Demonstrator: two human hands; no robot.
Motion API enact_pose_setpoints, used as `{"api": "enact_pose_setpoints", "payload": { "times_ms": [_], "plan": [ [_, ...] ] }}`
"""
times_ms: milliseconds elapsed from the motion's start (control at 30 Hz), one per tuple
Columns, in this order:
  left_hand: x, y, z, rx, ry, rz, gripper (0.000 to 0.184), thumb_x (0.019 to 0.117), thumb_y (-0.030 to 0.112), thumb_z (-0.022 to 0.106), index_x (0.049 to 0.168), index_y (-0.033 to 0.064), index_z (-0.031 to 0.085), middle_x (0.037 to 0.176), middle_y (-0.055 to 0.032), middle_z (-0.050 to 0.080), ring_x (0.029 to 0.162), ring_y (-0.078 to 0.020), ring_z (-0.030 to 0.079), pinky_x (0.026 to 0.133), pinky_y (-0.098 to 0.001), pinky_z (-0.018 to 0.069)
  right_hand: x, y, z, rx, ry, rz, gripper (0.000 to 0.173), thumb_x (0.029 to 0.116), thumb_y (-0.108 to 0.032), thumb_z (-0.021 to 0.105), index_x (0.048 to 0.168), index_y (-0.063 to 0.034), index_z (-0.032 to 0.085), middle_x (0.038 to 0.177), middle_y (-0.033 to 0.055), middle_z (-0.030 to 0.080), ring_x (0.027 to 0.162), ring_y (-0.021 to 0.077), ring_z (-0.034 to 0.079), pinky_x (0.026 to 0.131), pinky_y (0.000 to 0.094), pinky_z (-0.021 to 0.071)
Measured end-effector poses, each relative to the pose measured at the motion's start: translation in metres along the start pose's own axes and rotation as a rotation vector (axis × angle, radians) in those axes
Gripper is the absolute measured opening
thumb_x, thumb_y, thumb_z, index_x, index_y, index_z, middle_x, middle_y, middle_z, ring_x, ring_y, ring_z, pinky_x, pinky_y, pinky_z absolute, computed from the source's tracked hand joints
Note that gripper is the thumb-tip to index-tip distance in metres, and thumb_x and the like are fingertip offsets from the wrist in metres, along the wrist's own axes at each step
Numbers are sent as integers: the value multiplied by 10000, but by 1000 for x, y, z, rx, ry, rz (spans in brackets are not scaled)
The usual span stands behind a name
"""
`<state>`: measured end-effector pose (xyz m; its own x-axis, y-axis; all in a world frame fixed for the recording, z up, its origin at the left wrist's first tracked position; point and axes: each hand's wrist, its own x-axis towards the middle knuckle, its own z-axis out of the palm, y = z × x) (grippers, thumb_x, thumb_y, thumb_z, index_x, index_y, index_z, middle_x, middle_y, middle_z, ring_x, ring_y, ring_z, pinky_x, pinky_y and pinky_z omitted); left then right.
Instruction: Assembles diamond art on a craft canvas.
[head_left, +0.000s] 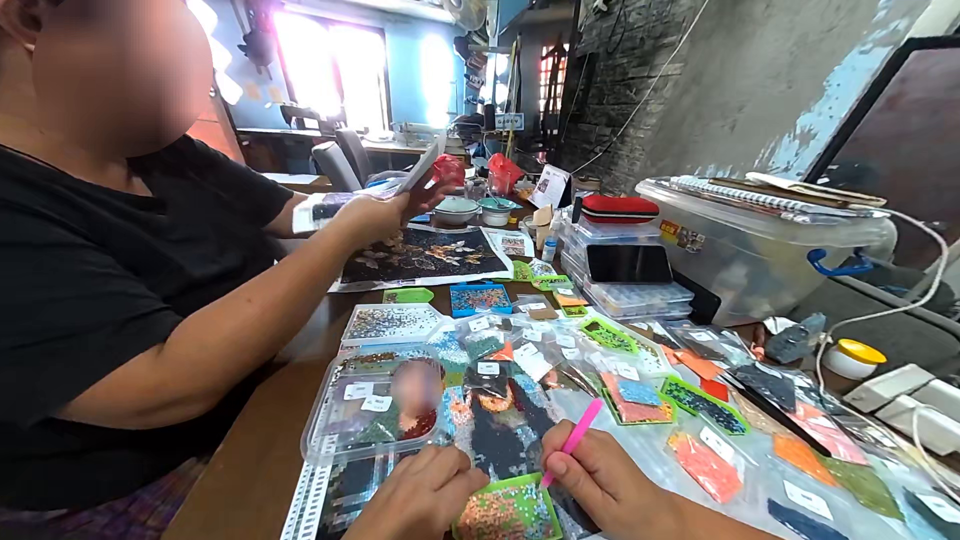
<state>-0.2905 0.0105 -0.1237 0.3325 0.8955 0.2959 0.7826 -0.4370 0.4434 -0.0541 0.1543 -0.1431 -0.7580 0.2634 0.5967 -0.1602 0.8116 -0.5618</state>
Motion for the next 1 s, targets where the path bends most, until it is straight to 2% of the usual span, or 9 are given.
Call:
{"api": "enact_pose_setpoints", "payload": {
  "times_ms": [333, 467, 567, 767, 1000],
  "plan": [
    [0, 1, 0, -7, -10, -6, 478, 914, 365, 734, 1213, -7, 706, 1134, -240, 686, 1047, -436, 654, 871, -576, 528, -1, 0, -1, 73, 19, 36, 390, 1119, -339, 374, 1009, -13, 558, 775, 63, 583, 674, 15, 569, 646, 142, 483],
    [1, 4, -3, -14, -25, -28, 477, 902, 352, 750, 1207, -12, 710, 1138, -247, 687, 1058, -441, 653, 882, -585, 526, 0, 0, -6, 179, 101, 129, 408, 1111, -404, 366, 1004, -63, 562, 783, -21, 591, 653, -48, 535, 604, 122, 459],
    [2, 5, -5, -15, -43, -47, 475, 895, 341, 760, 1208, -14, 712, 1147, -254, 686, 1072, -451, 652, 900, -593, 524, 0, 1, -17, 180, 174, 287, 416, 1107, -436, 369, 1001, -88, 569, 821, -69, 590, 659, -43, 541, 597, 156, 489],
    [2, 6, -6, -22, -60, -66, 476, 901, 340, 755, 1217, -12, 711, 1163, -263, 679, 1085, -455, 646, 914, -595, 516, -1, 8, -26, 104, 109, 372, 407, 1117, -387, 342, 991, -65, 556, 764, -57, 538, 617, -26, 507, 588, 168, 470],
    [2, 3, -5, -24, -55, -53, 493, 900, 358, 753, 1219, -15, 707, 1151, -261, 680, 1060, -460, 649, 891, -604, 519, -1, 10, -25, 43, 73, 335, 409, 1123, -345, 337, 1004, -33, 572, 757, -28, 548, 624, -17, 515, 602, 169, 471]
  ]
}}
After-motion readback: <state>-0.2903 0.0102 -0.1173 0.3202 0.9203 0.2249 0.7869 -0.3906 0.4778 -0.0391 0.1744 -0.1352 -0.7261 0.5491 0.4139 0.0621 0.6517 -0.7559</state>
